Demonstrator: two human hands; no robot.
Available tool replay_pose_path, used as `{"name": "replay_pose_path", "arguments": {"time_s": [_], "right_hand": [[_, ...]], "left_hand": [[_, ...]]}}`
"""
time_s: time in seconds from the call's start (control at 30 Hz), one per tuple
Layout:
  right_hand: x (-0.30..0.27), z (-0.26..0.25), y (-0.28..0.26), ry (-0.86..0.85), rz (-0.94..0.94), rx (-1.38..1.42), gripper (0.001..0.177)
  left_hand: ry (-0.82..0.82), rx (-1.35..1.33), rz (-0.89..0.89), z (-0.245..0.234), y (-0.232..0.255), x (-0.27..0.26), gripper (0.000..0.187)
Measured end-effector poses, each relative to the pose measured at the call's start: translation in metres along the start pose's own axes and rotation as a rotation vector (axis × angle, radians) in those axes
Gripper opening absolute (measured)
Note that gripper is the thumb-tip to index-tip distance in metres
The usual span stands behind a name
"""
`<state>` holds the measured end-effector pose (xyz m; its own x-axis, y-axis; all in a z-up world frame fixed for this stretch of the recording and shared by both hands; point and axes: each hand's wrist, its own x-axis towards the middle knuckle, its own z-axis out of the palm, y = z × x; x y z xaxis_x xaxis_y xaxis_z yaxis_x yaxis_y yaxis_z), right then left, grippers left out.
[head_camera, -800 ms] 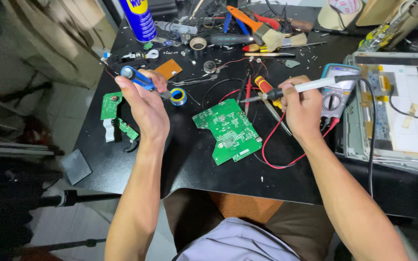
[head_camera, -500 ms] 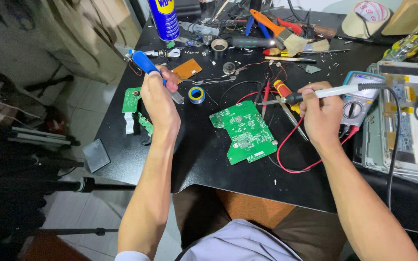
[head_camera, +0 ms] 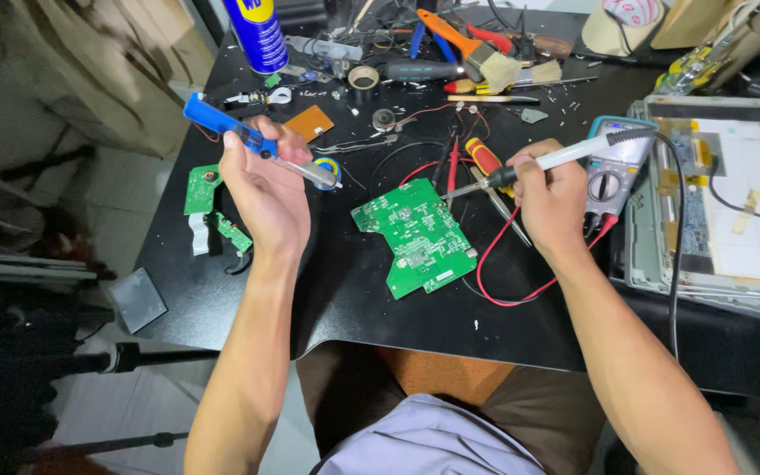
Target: The person solders components onto a green circuit board while using a desoldering pump to remove excess solder.
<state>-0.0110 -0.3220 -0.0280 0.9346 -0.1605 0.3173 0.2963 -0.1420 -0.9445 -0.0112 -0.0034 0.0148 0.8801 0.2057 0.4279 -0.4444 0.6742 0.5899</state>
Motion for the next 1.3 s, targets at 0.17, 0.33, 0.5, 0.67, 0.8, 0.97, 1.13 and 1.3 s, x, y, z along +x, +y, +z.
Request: {"name": "replay_pose_path", "arguments": {"time_s": [0.17, 0.33, 0.5, 0.67, 0.8, 0.97, 1.13, 1.3], "right_hand": [[0.0, 0.0, -0.003, -0.011, 0.032, -0.026, 0.01], [0.0, 0.002, -0.004, -0.022, 0.046, -0.047, 0.009], [0.0, 0.002, -0.003, -0.031, 0.064, -0.044, 0.01], [0.001, 0.002, -0.002, -0.047, 0.075, -0.039, 0.011], [0.001, 0.002, -0.004, -0.044, 0.08, -0.057, 0.012], [0.001, 0.002, -0.005, -0.039, 0.082, -0.063, 0.012], [0.002, 0.002, -0.004, -0.045, 0.074, -0.08, 0.014], [0.001, 0.001, -0.004, -0.056, 0.091, -0.063, 0.016]], "left_hand": [[-0.013, 0.138, -0.085, 0.01, -0.017, -0.002, 0.025], [-0.086, 0.213, -0.13, 0.008, -0.029, -0.01, 0.039], [-0.081, 0.418, -0.143, 0.009, -0.032, -0.012, 0.042], [-0.143, 0.415, -0.198, 0.018, -0.033, -0.016, 0.039], [-0.189, 0.446, -0.24, 0.023, -0.033, -0.019, 0.036], [-0.198, 0.535, -0.254, 0.028, -0.032, -0.023, 0.033], [-0.201, 0.601, -0.252, 0.033, -0.032, -0.026, 0.03], [-0.185, 0.616, -0.261, 0.035, -0.034, -0.028, 0.029]]}}
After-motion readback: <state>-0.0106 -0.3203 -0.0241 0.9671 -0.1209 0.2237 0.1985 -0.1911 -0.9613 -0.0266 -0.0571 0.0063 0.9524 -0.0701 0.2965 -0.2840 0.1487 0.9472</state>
